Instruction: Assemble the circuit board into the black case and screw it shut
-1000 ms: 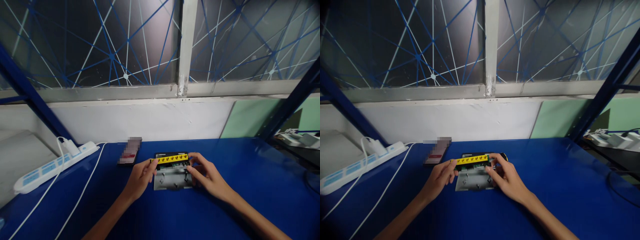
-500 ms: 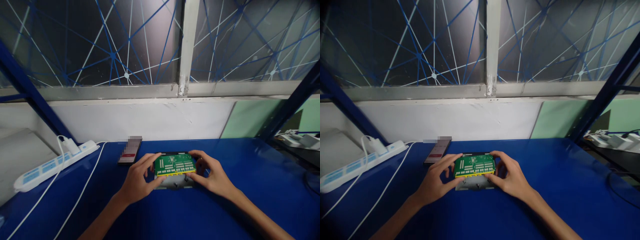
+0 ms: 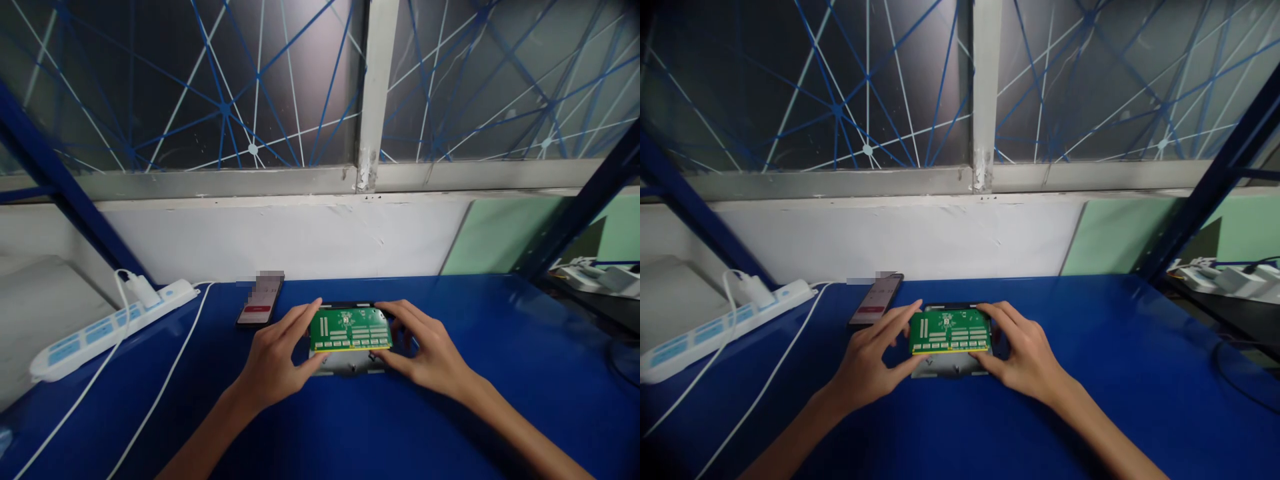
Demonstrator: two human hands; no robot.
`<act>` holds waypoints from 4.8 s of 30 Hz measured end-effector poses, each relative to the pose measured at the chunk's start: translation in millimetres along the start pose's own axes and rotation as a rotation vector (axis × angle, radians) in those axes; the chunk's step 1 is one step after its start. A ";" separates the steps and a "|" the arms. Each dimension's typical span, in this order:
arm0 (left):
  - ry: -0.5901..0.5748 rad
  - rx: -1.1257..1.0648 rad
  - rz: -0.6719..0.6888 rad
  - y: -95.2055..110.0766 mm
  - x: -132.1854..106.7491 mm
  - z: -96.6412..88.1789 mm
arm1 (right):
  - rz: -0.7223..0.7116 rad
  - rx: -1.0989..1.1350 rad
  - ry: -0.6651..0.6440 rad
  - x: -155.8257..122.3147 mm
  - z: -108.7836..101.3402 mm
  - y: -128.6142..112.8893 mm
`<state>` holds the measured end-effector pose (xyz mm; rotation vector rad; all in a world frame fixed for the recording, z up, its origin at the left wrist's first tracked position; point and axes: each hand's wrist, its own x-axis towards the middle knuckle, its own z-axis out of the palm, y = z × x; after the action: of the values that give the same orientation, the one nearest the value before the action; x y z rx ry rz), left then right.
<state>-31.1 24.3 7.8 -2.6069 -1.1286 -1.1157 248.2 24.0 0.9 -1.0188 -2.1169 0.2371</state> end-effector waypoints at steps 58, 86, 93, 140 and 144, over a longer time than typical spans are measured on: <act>-0.368 0.012 0.038 -3.0 -0.4 14.5 | -0.025 -0.340 -0.424 -4.6 2.4 10.0; -0.324 0.032 0.060 -2.6 -0.9 13.1 | 0.392 -0.500 -0.002 1.5 -6.3 53.2; -0.339 0.025 0.077 2.2 -0.3 13.4 | 0.487 -0.511 -0.158 -2.3 6.8 70.0; -0.184 -0.206 0.052 22.5 -2.5 25.4 | 0.490 0.697 0.450 16.5 -13.2 10.5; -0.144 -0.312 -0.032 35.0 -5.2 33.9 | 0.510 0.794 0.436 16.9 -7.7 -11.9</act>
<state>9.7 7.7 -13.6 -2.9576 -1.1051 -1.2154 239.9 27.4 21.1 -0.9688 -1.1622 0.9260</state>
